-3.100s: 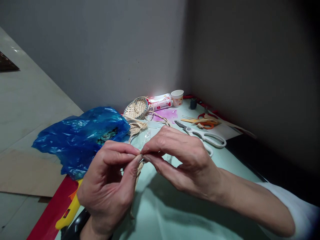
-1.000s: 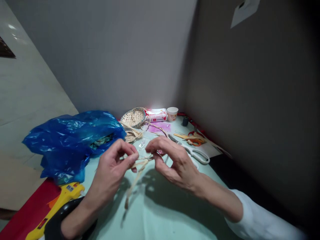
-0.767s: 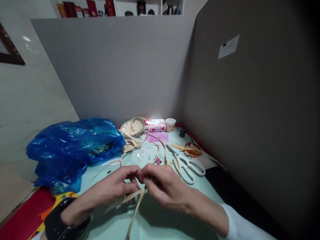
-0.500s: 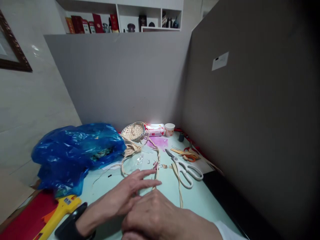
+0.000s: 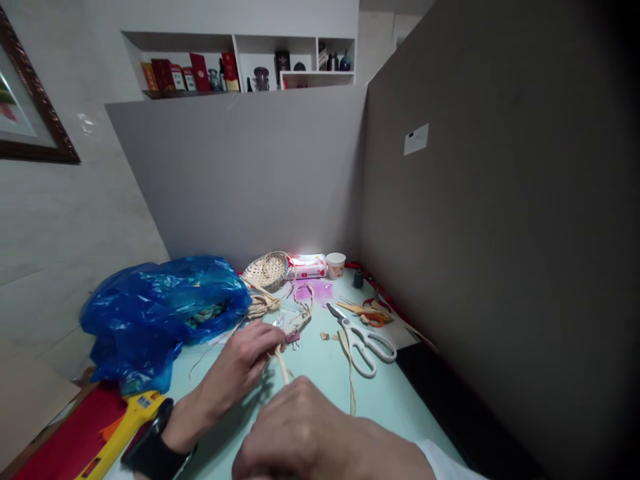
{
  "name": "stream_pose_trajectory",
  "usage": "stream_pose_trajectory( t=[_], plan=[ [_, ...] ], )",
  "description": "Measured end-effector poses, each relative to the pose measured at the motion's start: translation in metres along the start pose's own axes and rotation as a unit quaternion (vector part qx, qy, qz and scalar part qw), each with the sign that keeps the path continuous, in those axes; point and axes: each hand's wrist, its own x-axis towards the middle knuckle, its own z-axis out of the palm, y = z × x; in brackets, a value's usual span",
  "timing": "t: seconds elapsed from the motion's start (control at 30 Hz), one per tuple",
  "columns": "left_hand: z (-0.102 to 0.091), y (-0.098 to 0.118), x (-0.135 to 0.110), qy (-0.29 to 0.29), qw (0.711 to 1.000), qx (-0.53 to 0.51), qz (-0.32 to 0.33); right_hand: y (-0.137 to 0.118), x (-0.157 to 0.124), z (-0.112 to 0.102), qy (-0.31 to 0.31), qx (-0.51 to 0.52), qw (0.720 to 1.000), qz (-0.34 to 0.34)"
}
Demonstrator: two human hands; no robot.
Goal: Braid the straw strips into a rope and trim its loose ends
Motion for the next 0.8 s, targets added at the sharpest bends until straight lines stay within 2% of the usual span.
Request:
stream_pose_trajectory(
  t=[0.17,0.27,0.3,0.37,0.43,0.5,0.57,0.67,0.8],
  plan=[
    [-0.008,-0.006,0.004,0.146,0.987,-0.004,-0.069,0.006,0.008,-0.019,0.17,-0.024,0.985,0.018],
    [-0.013,-0.005,0.005,0.206,0.974,-0.002,-0.092,0.011,0.008,-0.033,0.236,-0.023,0.962,0.136],
    [-0.014,-0.003,0.005,0.222,0.97,-0.003,-0.096,0.014,0.007,-0.036,0.238,0.0,0.954,0.183],
    [-0.016,0.0,0.003,0.249,0.963,-0.005,-0.107,0.021,0.004,-0.036,0.194,0.112,0.939,0.26],
    [-0.019,0.001,0.001,0.278,0.953,-0.009,-0.122,0.027,0.001,-0.032,0.126,0.258,0.906,0.309],
    [-0.021,-0.002,-0.001,0.3,0.943,-0.022,-0.145,0.03,-0.001,-0.025,0.087,0.337,0.872,0.344],
    [-0.022,-0.01,-0.004,0.308,0.933,-0.048,-0.178,0.031,-0.003,-0.017,0.085,0.325,0.869,0.364],
    [-0.018,-0.024,-0.011,0.297,0.917,-0.113,-0.243,0.031,-0.004,-0.007,0.097,0.261,0.89,0.36],
    [-0.006,-0.03,-0.026,0.305,0.861,-0.219,-0.344,0.034,-0.006,0.006,0.102,0.175,0.906,0.371]
  ],
)
